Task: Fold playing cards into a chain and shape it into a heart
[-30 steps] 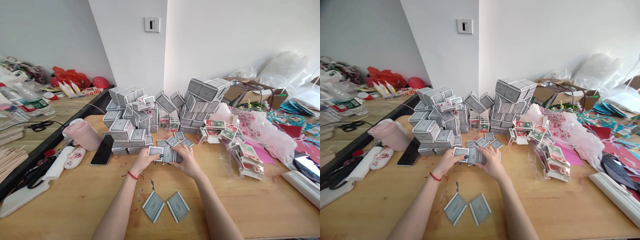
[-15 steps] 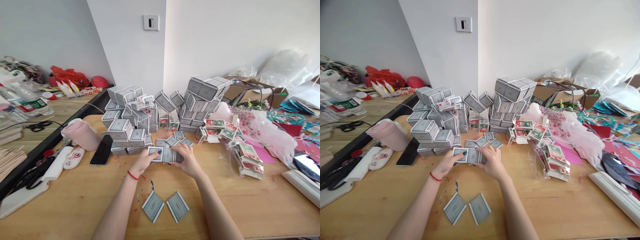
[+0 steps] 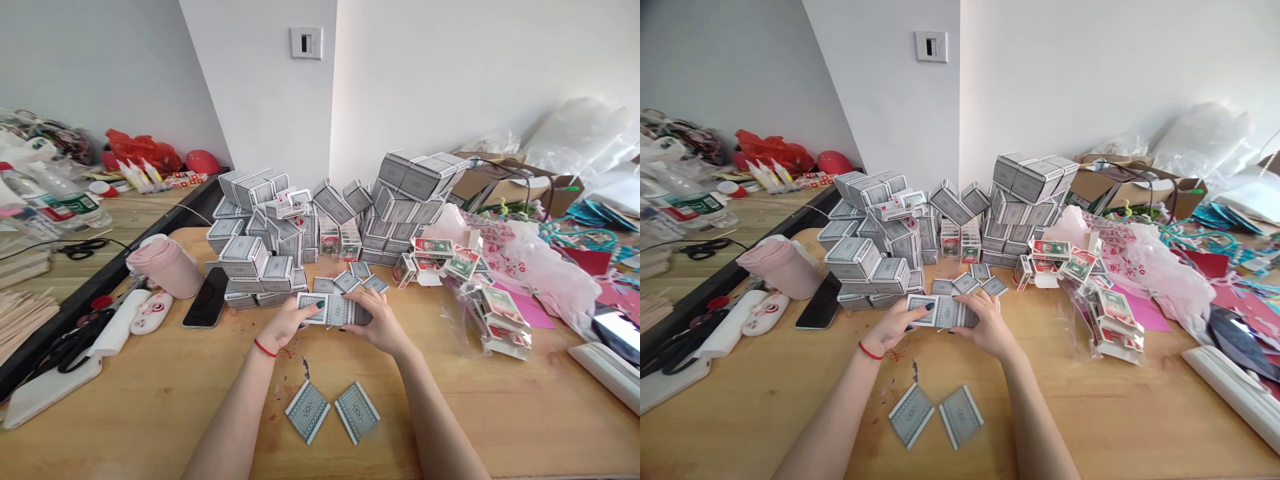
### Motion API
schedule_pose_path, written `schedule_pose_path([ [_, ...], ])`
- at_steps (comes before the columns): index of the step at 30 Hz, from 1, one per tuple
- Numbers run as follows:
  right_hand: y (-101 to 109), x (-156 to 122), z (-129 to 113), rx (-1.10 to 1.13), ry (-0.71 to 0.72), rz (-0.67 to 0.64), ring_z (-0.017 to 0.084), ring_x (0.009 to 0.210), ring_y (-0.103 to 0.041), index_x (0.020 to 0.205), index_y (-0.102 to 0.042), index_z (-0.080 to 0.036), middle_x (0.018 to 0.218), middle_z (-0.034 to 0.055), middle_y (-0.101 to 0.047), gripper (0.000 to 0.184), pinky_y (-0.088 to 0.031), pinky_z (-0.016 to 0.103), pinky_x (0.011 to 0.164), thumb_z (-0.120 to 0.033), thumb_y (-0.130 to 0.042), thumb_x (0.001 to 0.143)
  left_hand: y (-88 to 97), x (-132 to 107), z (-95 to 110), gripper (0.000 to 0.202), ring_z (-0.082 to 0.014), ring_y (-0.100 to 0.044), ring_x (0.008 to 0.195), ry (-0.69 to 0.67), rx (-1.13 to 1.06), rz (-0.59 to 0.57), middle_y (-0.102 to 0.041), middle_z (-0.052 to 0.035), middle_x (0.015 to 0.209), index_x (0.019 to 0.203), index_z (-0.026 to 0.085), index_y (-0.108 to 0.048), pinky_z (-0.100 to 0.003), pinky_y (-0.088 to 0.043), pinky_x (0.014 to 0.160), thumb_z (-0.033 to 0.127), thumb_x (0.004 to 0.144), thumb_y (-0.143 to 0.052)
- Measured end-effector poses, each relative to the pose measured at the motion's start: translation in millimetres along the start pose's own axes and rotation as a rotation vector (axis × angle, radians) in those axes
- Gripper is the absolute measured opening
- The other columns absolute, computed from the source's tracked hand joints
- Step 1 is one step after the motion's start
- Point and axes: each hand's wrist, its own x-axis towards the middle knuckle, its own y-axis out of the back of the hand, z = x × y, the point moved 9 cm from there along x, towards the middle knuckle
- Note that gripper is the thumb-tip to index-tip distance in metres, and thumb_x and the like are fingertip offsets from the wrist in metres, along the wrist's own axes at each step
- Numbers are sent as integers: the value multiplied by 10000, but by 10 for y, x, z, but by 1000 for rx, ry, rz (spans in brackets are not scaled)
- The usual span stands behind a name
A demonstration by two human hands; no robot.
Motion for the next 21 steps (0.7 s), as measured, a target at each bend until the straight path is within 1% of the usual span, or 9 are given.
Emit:
schedule_pose_path([
  [8, 31, -5, -2, 37, 12, 3, 254, 966, -491, 1117, -515, -245, 1031, 82, -589, 500, -370, 419, 828, -428, -655, 673, -5, -5, 4, 425, -188, -581, 854, 16, 34, 1, -656, -66, 979, 1025, 187, -608, -246, -403, 652, 414, 666, -626],
  [15, 27, -3, 36, 62, -4, -12, 257, 942, -509, 1106, -535, -238, 1015, 88, -579, 524, -384, 413, 811, -426, -681, 639, -45, -31, 51, 421, -183, -581, 834, 8, 47, -17, -675, -42, 887, 999, 179, -623, -234, -395, 638, 390, 636, -659],
  [21, 39, -5, 28, 89, -1, -7, 259, 944, -509, 1098, -539, -238, 1017, 89, -575, 519, -382, 407, 813, -414, -690, 633, -35, -26, 44, 442, -183, -570, 832, 22, 68, -23, -666, -53, 907, 1022, 171, -613, -233, -389, 634, 408, 651, -645],
])
